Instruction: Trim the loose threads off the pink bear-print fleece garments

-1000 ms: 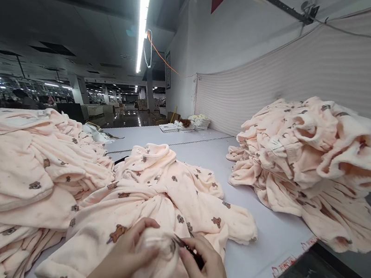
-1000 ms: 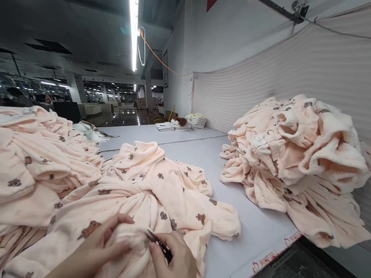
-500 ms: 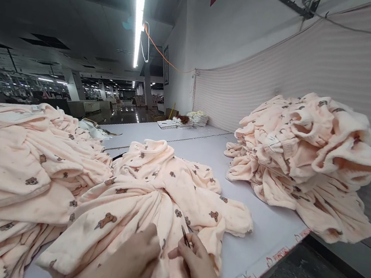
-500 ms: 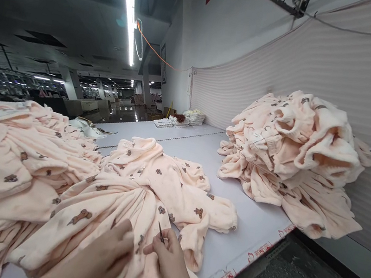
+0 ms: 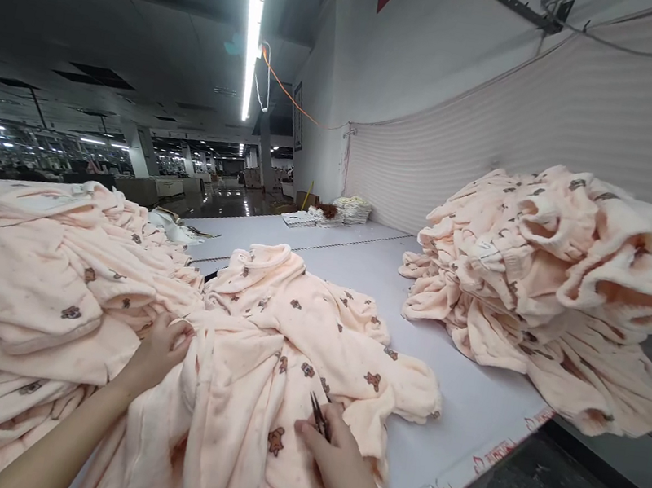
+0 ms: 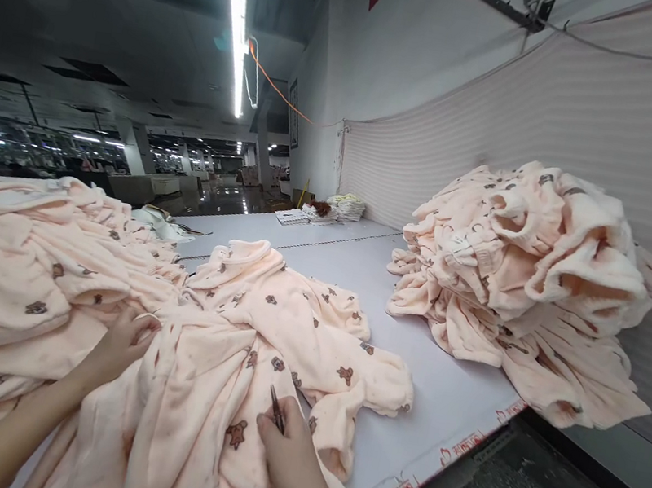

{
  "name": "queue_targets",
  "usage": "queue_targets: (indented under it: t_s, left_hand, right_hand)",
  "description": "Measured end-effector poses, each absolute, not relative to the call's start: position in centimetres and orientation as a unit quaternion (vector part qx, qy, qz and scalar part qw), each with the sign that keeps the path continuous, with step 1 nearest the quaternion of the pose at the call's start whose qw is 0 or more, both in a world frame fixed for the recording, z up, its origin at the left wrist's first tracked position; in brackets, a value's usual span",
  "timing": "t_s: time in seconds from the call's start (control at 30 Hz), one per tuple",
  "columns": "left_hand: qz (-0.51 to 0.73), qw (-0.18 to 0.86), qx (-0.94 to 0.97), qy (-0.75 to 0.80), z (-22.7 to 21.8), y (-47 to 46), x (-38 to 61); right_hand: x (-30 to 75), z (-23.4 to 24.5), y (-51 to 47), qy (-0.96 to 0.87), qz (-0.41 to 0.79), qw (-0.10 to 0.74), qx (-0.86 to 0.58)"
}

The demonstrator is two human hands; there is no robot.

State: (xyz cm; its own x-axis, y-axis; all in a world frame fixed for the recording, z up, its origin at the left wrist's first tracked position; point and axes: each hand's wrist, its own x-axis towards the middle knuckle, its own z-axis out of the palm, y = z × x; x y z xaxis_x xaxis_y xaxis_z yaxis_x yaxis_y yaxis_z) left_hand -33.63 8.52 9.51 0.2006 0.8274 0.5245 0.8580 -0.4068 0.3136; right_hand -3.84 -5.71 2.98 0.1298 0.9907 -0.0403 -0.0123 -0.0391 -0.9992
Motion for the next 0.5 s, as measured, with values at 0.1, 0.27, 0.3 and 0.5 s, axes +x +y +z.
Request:
queue_targets:
  t_s: [0.1, 0.27, 0.3, 0.5]
  left_hand:
    - [-0.316, 0.065, -0.79, -0.522, 9.4, 7.2, -32.2]
    - [-0.3, 0.103, -0.832, -0.456, 9.7, 3.7, -30.5]
    - [-0.287, 0.109, -0.844, -0.439, 9.9, 3.2, -30.4]
    - [-0.246, 0.183, -0.868, -0.39, 11.7, 0.3, -30.2]
  right_hand:
    - [-6.0, 4.0, -3.6, -0.457, 0.517, 0.505, -0.518]
    - [-7.9, 5.1, -1.2, -0.447, 0.589, 0.454, -0.498]
    - [-7.7, 5.4, -1.1, -0.444, 0.596, 0.454, -0.492]
    - [-3.7, 8.2, -0.6, -0.445, 0.584, 0.499, -0.46]
